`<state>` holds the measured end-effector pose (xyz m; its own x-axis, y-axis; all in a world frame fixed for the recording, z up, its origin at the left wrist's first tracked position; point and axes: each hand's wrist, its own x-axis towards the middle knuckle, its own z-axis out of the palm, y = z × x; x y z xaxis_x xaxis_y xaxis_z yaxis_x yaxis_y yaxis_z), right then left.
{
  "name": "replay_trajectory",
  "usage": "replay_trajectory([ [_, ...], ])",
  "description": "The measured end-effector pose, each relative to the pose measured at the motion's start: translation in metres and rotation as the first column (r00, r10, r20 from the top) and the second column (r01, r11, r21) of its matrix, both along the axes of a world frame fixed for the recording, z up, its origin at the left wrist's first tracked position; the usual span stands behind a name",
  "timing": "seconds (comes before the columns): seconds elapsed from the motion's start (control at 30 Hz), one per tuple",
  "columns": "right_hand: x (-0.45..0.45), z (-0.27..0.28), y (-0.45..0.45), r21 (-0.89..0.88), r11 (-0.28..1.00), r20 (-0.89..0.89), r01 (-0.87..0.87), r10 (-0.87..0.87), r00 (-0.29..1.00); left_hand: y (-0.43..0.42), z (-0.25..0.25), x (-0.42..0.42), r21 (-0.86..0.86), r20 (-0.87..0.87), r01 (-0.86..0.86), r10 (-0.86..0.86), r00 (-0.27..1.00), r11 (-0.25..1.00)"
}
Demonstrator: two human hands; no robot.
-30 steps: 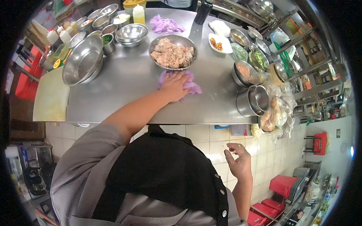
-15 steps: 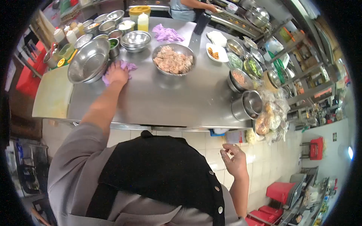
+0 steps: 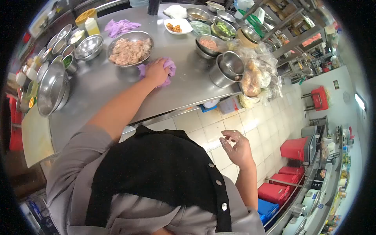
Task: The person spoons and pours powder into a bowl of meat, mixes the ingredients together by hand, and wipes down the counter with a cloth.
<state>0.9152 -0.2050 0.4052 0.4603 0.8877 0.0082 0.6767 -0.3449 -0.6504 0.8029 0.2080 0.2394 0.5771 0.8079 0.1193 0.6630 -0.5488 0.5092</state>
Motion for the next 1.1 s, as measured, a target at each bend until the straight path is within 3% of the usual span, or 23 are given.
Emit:
replay_trajectory([
  [0.2,0.017,-0.016,-0.047,-0.034,0.995,-0.043,0.090,-0.092,0.995,-0.020,0.014,0.079,0.059,-0.193,0.125,-0.112,0.975,0.990],
  [0.33,0.032,-0.020,-0.062,-0.091,0.993,-0.046,0.078,-0.082,0.996,-0.058,0.012,0.109,0.130,-0.188,0.359,-0.333,0.924,0.924],
  [0.4,0.038,-0.019,-0.061,-0.096,0.992,-0.061,0.081,-0.088,0.994,-0.085,0.016,0.102,0.171,-0.203,0.485,-0.451,0.869,0.857],
  [0.5,0.052,-0.022,-0.050,-0.079,0.996,-0.066,0.043,-0.048,0.997,-0.106,-0.007,0.071,0.277,-0.054,0.505,-0.512,0.858,0.817],
  [0.6,0.060,-0.026,-0.030,-0.059,0.998,-0.066,-0.025,0.021,0.998,-0.119,-0.003,-0.001,0.260,-0.009,0.521,-0.537,0.843,0.813],
  [0.7,0.068,-0.034,-0.005,-0.054,0.990,-0.049,-0.130,0.128,0.991,-0.119,0.008,-0.092,0.210,-0.003,0.389,-0.398,0.918,0.897],
  [0.77,0.065,-0.035,0.018,-0.052,0.983,-0.068,-0.176,0.172,0.983,-0.104,0.006,-0.156,0.216,0.012,0.199,-0.206,0.978,0.956],
  [0.83,0.059,-0.034,0.045,-0.059,0.966,-0.064,-0.252,0.248,0.967,-0.095,0.018,-0.224,0.239,-0.138,-0.066,0.102,0.985,0.969],
  [0.9,0.050,-0.035,0.078,-0.083,0.933,-0.043,-0.350,0.348,0.937,-0.084,0.014,-0.287,0.278,-0.154,-0.341,0.392,0.907,0.898],
  [1.0,0.008,-0.018,0.146,-0.118,0.846,0.117,-0.521,0.533,0.838,-0.056,0.001,-0.371,0.283,-0.126,-0.549,0.598,0.792,0.786],
  [1.1,-0.020,-0.025,0.227,-0.048,0.828,0.159,-0.558,0.558,0.815,-0.046,-0.002,-0.401,0.313,-0.127,-0.660,0.719,0.683,0.682],
])
